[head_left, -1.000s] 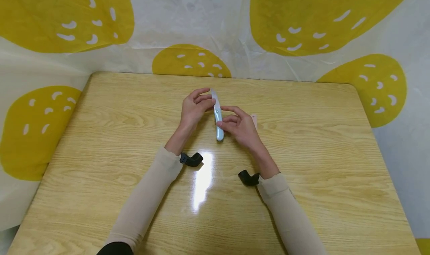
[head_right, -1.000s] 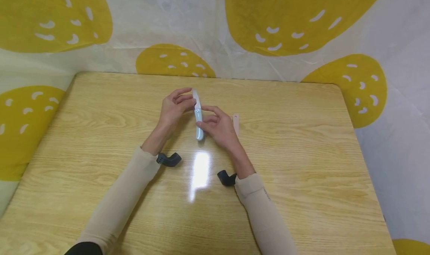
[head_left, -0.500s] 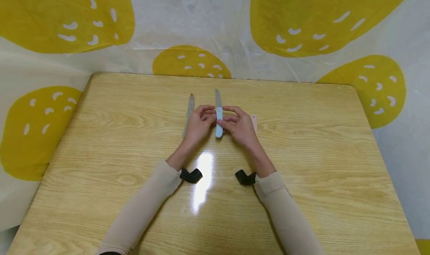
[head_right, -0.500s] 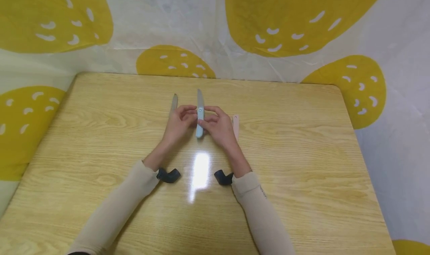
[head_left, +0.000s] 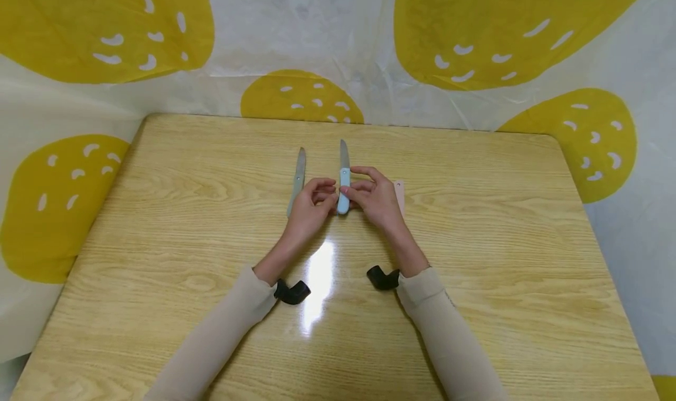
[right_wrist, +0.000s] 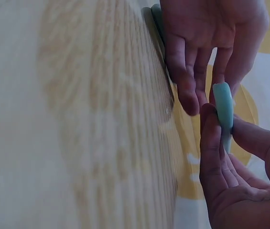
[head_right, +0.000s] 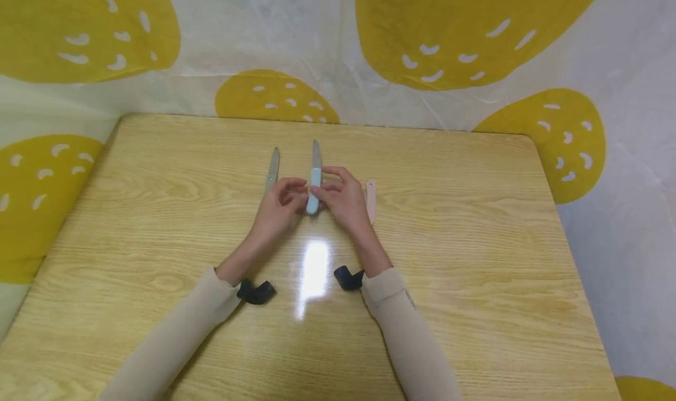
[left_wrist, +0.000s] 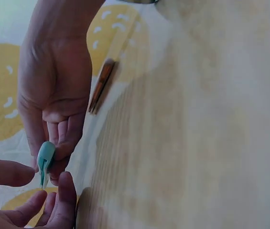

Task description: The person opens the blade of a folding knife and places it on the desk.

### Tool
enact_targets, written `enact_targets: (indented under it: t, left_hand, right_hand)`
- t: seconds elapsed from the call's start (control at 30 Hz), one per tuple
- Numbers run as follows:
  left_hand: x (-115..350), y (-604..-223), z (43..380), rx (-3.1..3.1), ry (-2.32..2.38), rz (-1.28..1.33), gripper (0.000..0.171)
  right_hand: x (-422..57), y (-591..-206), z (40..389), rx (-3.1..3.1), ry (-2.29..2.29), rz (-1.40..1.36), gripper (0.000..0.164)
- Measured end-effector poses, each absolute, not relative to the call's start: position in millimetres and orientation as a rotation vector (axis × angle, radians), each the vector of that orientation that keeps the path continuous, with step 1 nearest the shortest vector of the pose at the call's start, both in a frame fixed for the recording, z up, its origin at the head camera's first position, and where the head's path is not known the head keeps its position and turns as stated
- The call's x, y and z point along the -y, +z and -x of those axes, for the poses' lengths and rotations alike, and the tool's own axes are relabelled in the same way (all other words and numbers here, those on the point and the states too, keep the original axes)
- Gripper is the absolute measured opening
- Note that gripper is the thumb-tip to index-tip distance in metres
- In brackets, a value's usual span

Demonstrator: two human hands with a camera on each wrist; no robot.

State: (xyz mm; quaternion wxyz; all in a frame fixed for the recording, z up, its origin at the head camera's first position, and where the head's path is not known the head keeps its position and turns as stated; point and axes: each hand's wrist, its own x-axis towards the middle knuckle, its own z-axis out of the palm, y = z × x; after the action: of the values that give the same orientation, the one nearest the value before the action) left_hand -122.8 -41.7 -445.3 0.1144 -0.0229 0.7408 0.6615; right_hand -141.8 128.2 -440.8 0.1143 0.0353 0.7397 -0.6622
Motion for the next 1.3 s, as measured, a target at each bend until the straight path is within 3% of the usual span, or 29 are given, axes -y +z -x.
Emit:
enact_targets:
  t: [0.6,1.07,1.3]
  left_hand:
    - [50.5,-449.9,111.7,-2.274,1.825,-0.106,0.058]
    - [56.0,-449.5,111.3,-2.425,1.648,-0.169,0.054]
    - [55.3,-446.6,111.5,-2.488,1.546,-0.194,0.048]
  right_hand:
    - [-124.5,-444.9,142.5,-2.163,-1.976,-0.089,0.052]
    - [-125.1,-441.1,143.8,-2.143,-1.946,-0.176,0.035]
    - [-127.0,-440.5,145.7,-2.169,-1.897,-0.146,0.035]
